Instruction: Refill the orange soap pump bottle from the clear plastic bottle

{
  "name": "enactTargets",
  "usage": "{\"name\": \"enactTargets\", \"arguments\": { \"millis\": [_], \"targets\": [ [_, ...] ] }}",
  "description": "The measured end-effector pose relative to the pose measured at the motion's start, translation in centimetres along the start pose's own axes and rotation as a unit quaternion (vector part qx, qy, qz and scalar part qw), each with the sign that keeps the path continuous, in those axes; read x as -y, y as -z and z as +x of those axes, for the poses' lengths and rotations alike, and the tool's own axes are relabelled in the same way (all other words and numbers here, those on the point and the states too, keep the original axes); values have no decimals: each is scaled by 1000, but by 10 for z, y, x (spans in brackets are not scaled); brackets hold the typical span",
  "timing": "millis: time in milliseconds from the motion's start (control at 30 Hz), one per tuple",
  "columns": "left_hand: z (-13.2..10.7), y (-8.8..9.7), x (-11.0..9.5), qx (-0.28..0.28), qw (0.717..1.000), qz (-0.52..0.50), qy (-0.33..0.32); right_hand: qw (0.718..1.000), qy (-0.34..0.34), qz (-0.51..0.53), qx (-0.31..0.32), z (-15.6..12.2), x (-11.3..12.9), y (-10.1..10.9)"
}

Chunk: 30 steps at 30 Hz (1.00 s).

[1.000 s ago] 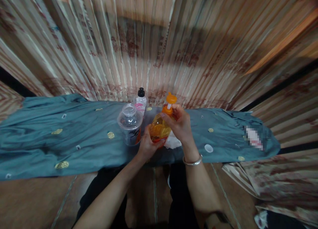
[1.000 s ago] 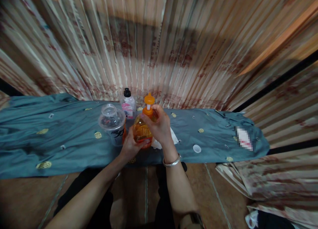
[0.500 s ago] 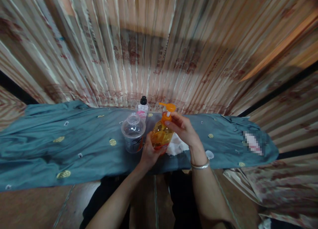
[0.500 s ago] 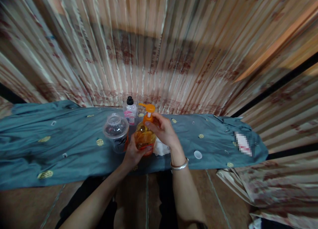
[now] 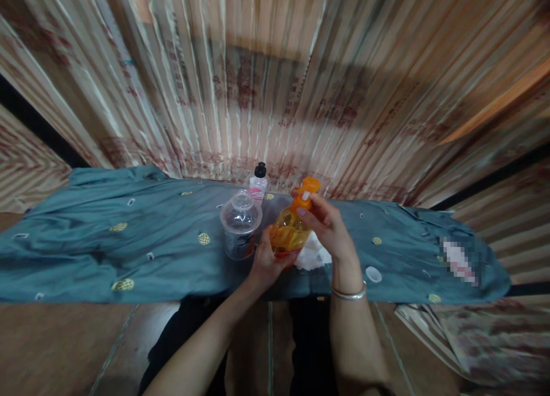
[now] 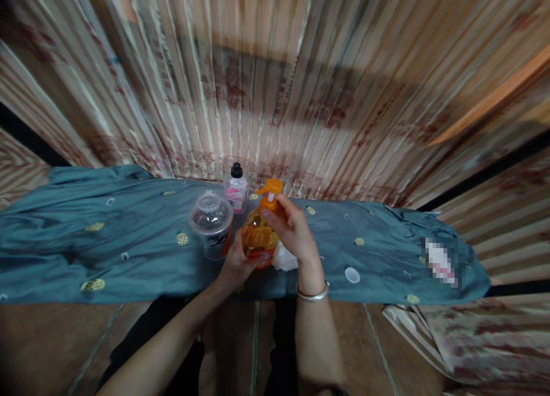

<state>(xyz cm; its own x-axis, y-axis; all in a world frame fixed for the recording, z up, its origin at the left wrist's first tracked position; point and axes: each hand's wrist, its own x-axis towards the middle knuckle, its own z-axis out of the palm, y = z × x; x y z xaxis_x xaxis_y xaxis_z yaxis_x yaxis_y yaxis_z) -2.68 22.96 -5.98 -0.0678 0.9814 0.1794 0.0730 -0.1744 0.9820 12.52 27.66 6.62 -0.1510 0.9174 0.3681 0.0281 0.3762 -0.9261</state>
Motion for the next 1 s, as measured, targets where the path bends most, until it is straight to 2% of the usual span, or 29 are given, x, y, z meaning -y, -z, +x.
{"name": "enactTargets", "arguments": {
  "millis": [67,167,233,400,467,700,767,933,1000],
  "targets": [
    [0,0,-4,8,1000,-9,11,1000,4,9,-19,-2,1,-1],
    [0,0,-9,15,999,-17,24,997,15,-14,-80,-3,-1,-4],
    [0,1,-10,20,999,-21,29,995,12,-23,-94,-4,-3,-4],
    [-1,0,-14,31,999,-31,28,1000,-15,-9,-19,-11,4,7],
    [-1,-1,-14,25,999,-31,27,1000,-12,-14,-11,-13,6,9],
    [-3,-1,-13,20,999,-31,24,989,31,-72,-127,-11,-5,-3],
    [-3,-1,-13,20,999,-29,23,990,27,-73,-119,-12,-2,-3],
    [-4,1,-16,22,999,-24,22,997,20,-45,-54,-18,10,0],
    [-4,2,-17,22,999,-23,23,995,22,-79,-62,-17,9,0]
  ]
}}
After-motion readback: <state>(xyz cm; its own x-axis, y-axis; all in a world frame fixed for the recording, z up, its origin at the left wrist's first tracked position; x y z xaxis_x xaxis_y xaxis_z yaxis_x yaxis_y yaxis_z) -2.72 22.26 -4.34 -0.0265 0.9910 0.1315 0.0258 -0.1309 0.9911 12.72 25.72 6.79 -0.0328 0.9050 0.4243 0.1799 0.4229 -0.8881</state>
